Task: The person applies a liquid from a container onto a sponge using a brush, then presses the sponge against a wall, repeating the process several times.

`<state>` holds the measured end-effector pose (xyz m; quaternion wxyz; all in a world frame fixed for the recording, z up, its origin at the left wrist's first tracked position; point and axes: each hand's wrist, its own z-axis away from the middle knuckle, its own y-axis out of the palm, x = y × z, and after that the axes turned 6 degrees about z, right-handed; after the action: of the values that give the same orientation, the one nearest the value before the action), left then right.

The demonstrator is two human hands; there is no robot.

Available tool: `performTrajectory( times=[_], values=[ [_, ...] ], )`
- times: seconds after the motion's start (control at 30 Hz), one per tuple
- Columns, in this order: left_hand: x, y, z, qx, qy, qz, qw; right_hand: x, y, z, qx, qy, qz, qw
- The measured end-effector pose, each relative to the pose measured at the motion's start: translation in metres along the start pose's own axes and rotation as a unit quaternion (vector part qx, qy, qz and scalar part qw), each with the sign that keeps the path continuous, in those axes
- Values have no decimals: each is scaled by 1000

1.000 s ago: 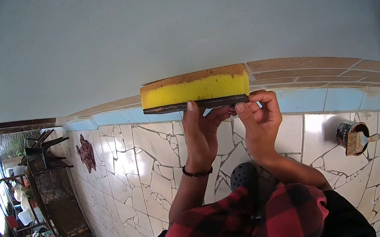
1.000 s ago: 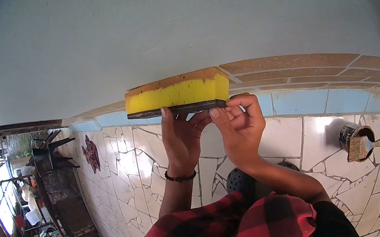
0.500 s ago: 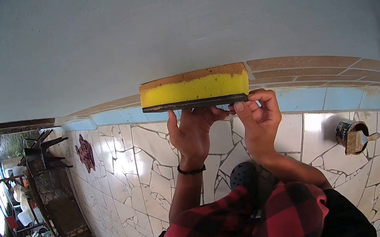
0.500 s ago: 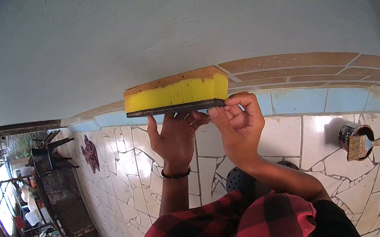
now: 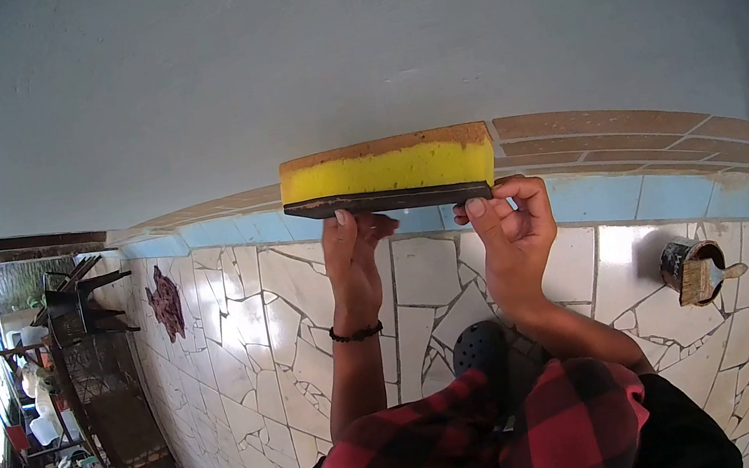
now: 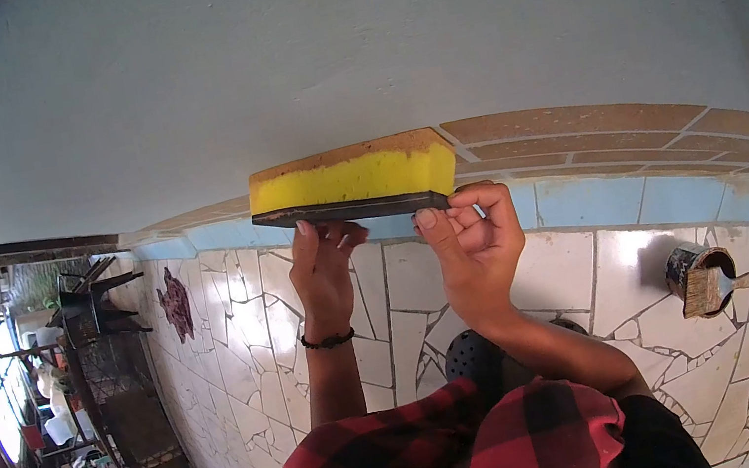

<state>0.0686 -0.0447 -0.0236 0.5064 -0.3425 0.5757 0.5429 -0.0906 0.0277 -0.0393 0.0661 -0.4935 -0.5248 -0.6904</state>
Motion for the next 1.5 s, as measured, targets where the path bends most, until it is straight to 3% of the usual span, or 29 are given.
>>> performTrajectory(
  times=[0.17,0.4,0.5,0.9,1.5],
  values=[
    [1,-2,0,-117,50,76,989,-1,1,-1,-1,-5,5,1000],
    [5,-7,-1,-142,241,-89,956,-1,0,0,4,-13,20,1000],
    [2,7,1,-159,244,-128,948,-1,0,-1,4,-19,29,999],
    [-4,-6,-13,-27,254,-125,959,-1,0,-2,-10,-30,79,996],
    [6,9,-28,-120,265,-113,950,1,0,-31,-33,-31,135,990]
  ],
)
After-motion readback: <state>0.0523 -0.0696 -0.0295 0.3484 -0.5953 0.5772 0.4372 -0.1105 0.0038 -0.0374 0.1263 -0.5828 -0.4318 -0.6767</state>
